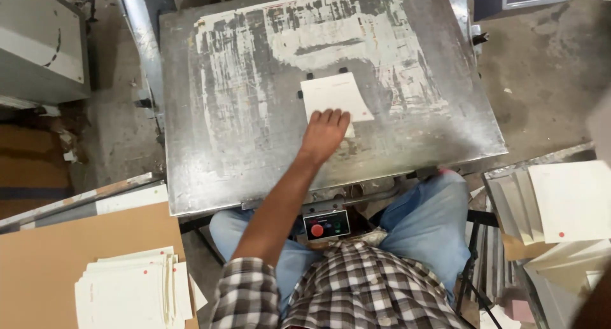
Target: Operating an industrial manual-feed printing press or stamping machine to process paper sheets.
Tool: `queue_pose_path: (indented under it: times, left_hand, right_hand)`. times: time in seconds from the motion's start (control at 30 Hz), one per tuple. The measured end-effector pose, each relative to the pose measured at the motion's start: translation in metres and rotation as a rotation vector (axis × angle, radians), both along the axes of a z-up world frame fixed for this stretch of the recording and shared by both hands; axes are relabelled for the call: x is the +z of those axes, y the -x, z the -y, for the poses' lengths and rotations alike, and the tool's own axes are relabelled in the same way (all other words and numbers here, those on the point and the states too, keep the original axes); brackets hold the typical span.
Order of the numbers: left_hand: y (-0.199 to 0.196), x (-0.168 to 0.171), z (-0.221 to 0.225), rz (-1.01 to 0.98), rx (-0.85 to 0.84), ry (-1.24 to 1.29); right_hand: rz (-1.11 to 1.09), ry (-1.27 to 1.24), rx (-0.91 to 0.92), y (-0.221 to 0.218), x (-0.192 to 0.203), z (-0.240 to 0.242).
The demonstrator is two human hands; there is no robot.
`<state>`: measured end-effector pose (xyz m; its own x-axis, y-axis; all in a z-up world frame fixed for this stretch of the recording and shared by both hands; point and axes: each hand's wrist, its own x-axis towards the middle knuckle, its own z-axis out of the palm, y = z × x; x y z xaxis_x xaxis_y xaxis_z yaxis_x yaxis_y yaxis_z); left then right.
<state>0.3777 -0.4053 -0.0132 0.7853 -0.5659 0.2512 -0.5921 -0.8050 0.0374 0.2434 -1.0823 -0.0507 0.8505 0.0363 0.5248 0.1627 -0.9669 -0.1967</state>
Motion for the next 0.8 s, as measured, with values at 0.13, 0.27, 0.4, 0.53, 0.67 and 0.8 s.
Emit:
queue_pose_path:
  times: [0.13,0.27,0.4,0.53,0.67,0.8]
  left_hand:
    - [-0.010,0.078,-0.042,0.013,-0.047,0.000]
    - [0.041,0.141,-0.141,0.183,-0.005,0.060]
    - [0.133,0.177,-0.254,0.276,0.313,0.044]
    - [0.244,0.155,-0.335,0.340,0.817,-0.101]
    - [0.375,0.025,-0.388,0.382,1.196,-0.375]
    - [0.443,-0.073,-0.385,-0.084,1.424,-0.047]
  right_hand:
    - [0.148,-0.021,0.156,-0.037,0.012,-0.173]
    - [-0.092,-0.365,0.405,-0.053,0.050,-0.379]
    - [-0.412,-0.055,0.468,-0.060,0.041,-0.452]
    - [-0.456,0.043,0.500,-0.074,0.028,-0.475]
    - [-0.424,0.046,0.511,-0.095,0.010,-0.484]
    - [-0.394,0.048,0.556,-0.111,0.009,-0.490]
